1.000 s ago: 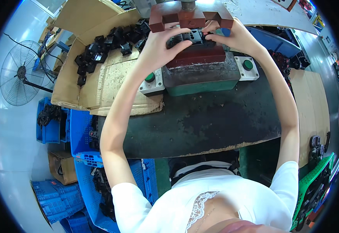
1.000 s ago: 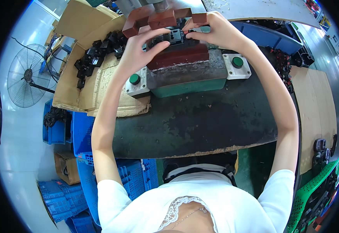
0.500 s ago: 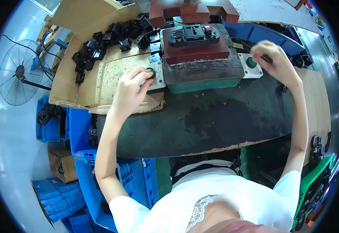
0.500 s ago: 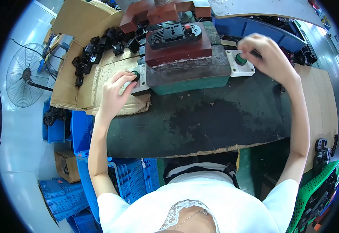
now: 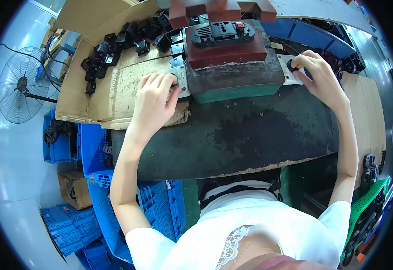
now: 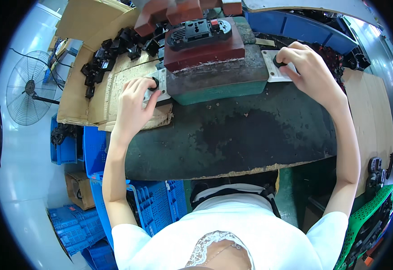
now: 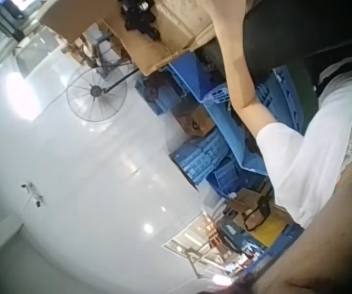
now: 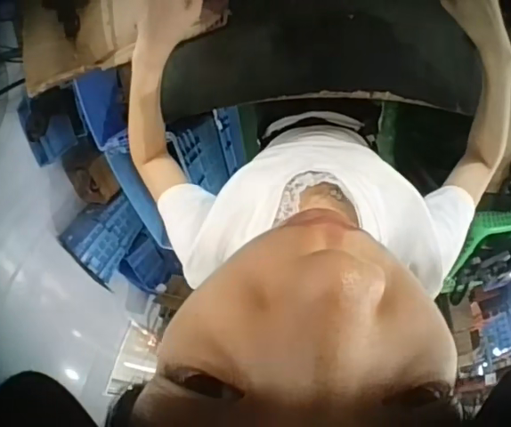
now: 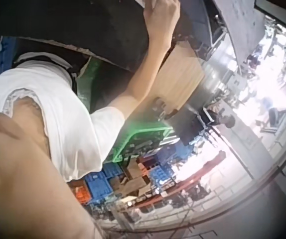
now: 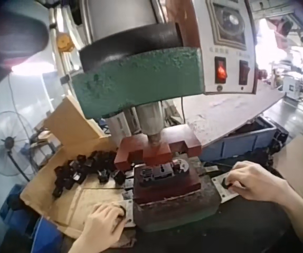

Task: Assembling plastic device housings by placing components into a press machine and operating the machine to join them.

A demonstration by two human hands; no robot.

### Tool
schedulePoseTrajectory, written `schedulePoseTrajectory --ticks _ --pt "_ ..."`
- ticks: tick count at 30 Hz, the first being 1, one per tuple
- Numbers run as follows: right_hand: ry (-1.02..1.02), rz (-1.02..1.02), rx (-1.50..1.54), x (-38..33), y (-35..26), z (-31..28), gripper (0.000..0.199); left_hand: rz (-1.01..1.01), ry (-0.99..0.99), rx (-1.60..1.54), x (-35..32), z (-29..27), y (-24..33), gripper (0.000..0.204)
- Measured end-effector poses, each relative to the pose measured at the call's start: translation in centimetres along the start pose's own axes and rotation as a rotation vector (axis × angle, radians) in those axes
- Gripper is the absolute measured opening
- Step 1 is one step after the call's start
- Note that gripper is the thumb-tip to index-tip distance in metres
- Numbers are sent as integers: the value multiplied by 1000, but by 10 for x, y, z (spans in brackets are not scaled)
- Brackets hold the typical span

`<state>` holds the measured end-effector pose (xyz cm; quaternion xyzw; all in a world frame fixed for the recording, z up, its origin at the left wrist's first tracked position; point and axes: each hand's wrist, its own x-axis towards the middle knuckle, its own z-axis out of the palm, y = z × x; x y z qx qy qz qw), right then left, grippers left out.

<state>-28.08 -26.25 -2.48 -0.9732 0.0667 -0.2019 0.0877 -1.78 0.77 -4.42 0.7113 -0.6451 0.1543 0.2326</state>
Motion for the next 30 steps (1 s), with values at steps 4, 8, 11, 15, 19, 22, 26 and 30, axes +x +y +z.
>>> schedulePoseTrajectory --ticks 4,8,11,15,19,22,26,30 --pt "-6 15 -59 -2 -8 -1 19 3 -34 11 1 -2 5 12" --pt "39 45 -123 -9 -18 -2 20 2 -30 16 0 -1 5 11" --pt "26 78 -91 -22 -9 -12 23 16 -5 26 -4 3 2 11" --pt "128 486 -236 -101 36 -66 27 52 42 17 -6 6 -3 12" --pt "-435 1207 -877 -331 141 -110 57 -14 204 -92 12 12 -17 17" --pt "-550 1416 -490 -355 113 -99 60 -115 283 -438 50 21 -19 36" --pt "-254 1298 -469 -376 113 -80 48 -141 -179 -663 100 30 -34 60" --pt "-306 1285 -507 -323 84 -86 40 -139 -163 -618 112 43 -32 63"
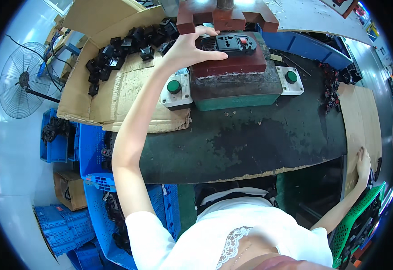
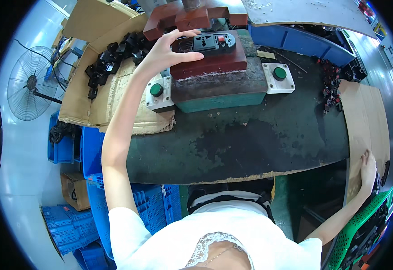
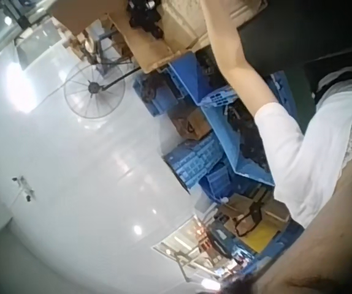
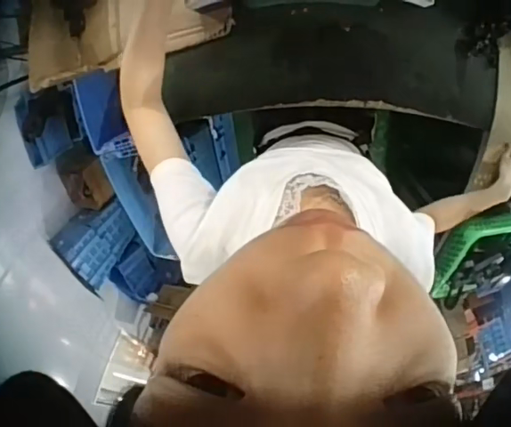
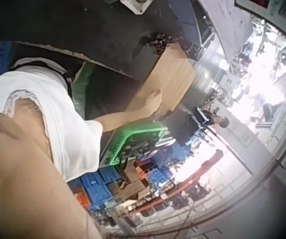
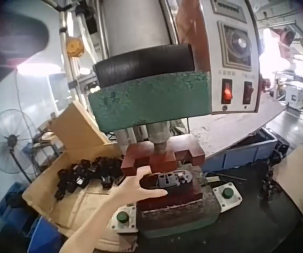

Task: Assembling plastic device housings by placing components into a press machine and operating the machine to join them.

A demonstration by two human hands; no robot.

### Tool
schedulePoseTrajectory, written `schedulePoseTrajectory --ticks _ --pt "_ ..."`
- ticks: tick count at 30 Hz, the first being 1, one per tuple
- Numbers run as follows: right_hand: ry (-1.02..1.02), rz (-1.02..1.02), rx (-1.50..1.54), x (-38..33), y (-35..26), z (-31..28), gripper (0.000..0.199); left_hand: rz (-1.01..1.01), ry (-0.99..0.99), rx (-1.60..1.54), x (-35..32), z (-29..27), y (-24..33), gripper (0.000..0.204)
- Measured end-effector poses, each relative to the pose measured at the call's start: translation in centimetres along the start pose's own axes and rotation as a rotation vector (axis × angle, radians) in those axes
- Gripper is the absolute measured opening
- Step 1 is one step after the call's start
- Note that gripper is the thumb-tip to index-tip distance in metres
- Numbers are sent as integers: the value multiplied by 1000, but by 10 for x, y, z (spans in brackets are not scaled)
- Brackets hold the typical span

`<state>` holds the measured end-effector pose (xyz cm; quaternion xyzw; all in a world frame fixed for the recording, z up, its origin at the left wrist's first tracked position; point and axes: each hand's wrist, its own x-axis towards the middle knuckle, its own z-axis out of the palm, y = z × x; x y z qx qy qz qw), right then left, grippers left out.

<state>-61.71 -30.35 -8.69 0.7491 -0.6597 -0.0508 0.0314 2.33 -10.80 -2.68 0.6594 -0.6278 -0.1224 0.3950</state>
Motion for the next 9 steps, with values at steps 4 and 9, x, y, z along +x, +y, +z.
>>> schedulePoseTrajectory --ticks 4,9 --pt "139 -151 238 8 -36 -9 33 0 71 -50 -5 10 16 49" --pt "345 -378 555 29 -105 -25 54 -75 71 -218 -9 12 15 49"
